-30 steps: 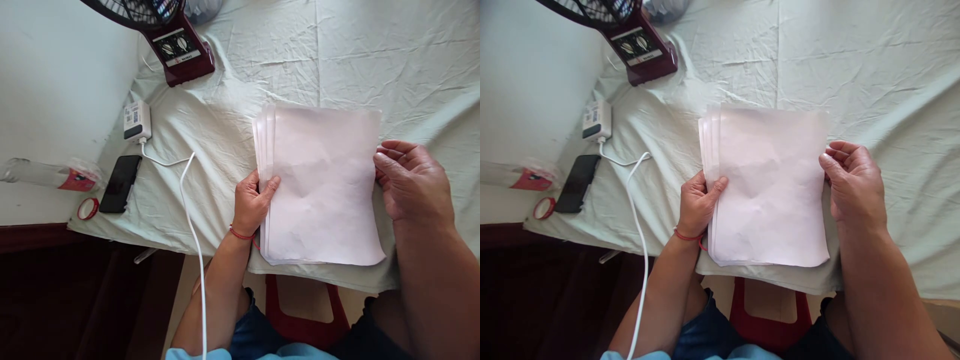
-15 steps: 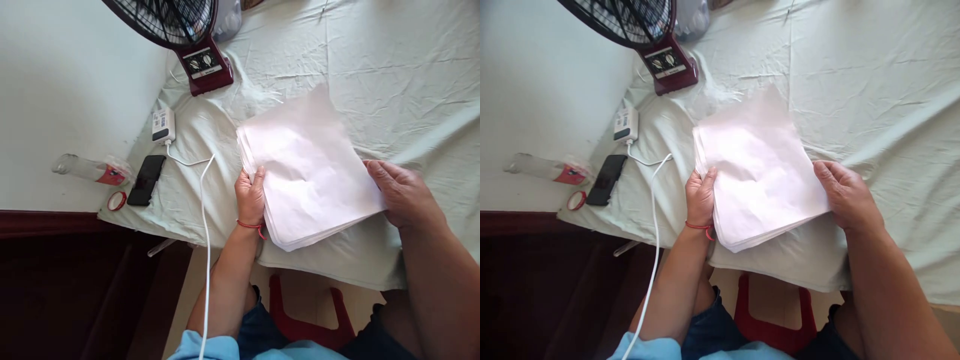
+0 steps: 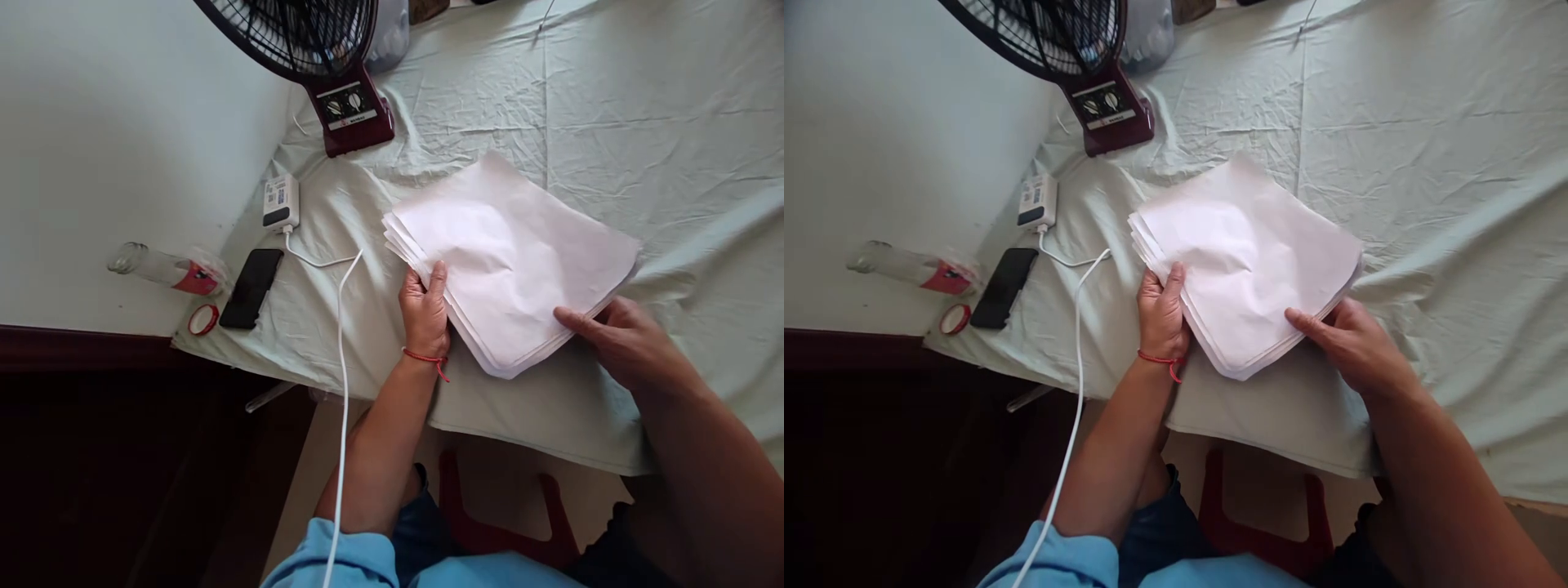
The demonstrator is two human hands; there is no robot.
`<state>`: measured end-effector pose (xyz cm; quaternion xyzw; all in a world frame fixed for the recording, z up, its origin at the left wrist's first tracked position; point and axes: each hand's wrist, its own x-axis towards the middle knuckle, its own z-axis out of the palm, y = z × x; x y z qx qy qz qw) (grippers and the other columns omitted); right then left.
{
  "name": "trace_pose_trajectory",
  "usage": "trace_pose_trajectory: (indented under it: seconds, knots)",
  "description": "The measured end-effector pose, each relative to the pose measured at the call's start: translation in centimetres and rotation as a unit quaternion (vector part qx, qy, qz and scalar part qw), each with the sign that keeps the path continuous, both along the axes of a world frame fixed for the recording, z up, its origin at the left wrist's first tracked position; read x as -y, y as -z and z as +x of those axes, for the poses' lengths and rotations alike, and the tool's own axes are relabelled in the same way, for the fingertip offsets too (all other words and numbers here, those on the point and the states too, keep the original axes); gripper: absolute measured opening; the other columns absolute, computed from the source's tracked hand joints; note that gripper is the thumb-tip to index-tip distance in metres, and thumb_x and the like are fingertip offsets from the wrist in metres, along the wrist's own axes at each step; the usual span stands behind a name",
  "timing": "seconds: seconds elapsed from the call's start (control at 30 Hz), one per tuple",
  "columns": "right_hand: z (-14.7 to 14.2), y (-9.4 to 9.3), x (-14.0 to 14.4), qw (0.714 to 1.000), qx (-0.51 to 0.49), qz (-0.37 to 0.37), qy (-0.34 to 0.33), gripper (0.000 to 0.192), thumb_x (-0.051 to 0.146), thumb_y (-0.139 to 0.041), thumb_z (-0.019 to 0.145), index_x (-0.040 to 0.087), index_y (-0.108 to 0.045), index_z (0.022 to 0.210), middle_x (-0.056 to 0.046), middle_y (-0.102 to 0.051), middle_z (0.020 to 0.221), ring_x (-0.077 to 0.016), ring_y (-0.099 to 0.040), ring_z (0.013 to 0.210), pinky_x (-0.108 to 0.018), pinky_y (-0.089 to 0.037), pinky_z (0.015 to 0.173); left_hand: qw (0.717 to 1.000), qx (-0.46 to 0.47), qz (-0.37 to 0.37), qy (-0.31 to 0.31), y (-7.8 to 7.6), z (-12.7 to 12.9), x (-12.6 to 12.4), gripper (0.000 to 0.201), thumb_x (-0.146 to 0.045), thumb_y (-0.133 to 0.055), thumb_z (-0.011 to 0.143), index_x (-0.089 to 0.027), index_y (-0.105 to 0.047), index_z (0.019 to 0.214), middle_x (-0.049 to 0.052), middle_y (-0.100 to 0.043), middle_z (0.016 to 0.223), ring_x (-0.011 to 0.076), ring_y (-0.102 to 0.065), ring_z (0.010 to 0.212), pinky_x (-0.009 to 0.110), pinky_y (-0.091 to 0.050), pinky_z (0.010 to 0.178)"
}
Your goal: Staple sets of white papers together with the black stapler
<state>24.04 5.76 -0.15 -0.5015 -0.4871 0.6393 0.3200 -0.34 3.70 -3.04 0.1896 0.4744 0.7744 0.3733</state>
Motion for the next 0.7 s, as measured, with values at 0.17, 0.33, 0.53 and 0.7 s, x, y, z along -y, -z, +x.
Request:
trace_pose_trajectory:
  seconds: [0.17, 0.33, 0.53, 0.7]
  knots:
    - [0.2, -0.7, -0.9, 0.991, -0.041, 0.005, 0.131, 0.034, 0.045, -0.104, 0.065, 0.023, -0.082, 0.077, -0.001, -0.078, 0.076, -0.0170, -0.070, 0.075, -0.031, -0.066, 0.083, 0.999, 0.017, -0.013, 0.048, -1.0, -0.5, 0.1, 0.043, -0.037, -0.108, 0.062, -0.020, -0.075, 0.083, -0.005, -0.074, 0.082, 0.0087, -0.067, 0.078, 0.019, -0.053, 0.072]
    - [1.6, -1.5, -1.8, 0.973, -0.048, 0.065, 0.217, 0.027, 0.029, -0.103, 0.062, 0.021, -0.078, 0.068, -0.001, -0.077, 0.073, -0.0142, -0.069, 0.073, -0.030, -0.065, 0.084, 0.996, 0.018, -0.001, 0.082, -2.1, -2.5, 0.3, 0.052, -0.046, -0.107, 0.064, -0.024, -0.074, 0.098, -0.007, -0.071, 0.078, 0.0081, -0.069, 0.070, 0.019, -0.045, 0.062]
    - [3.8, -1.2, -1.8, 0.972, 0.005, 0.128, 0.197, 0.022, 0.034, -0.099, 0.073, 0.022, -0.087, 0.085, -0.005, -0.085, 0.093, -0.0232, -0.078, 0.104, -0.037, -0.064, 0.105, 0.997, 0.017, 0.023, 0.074, -2.7, -4.1, 0.6, 0.060, -0.052, -0.107, 0.066, -0.028, -0.065, 0.102, -0.007, -0.068, 0.087, 0.0081, -0.068, 0.079, 0.021, -0.052, 0.075]
    - [4.6, -1.1, -1.6, 0.957, 0.087, 0.189, 0.203, 0.024, 0.038, -0.098, 0.073, 0.023, -0.086, 0.087, -0.006, -0.085, 0.105, -0.0270, -0.077, 0.111, -0.046, -0.060, 0.112, 0.997, -0.028, 0.020, 0.069, -2.8, -4.5, 0.7, 0.070, -0.052, -0.106, 0.065, -0.028, -0.066, 0.117, 0.003, -0.077, 0.121, 0.0213, -0.075, 0.118, 0.034, -0.057, 0.106]
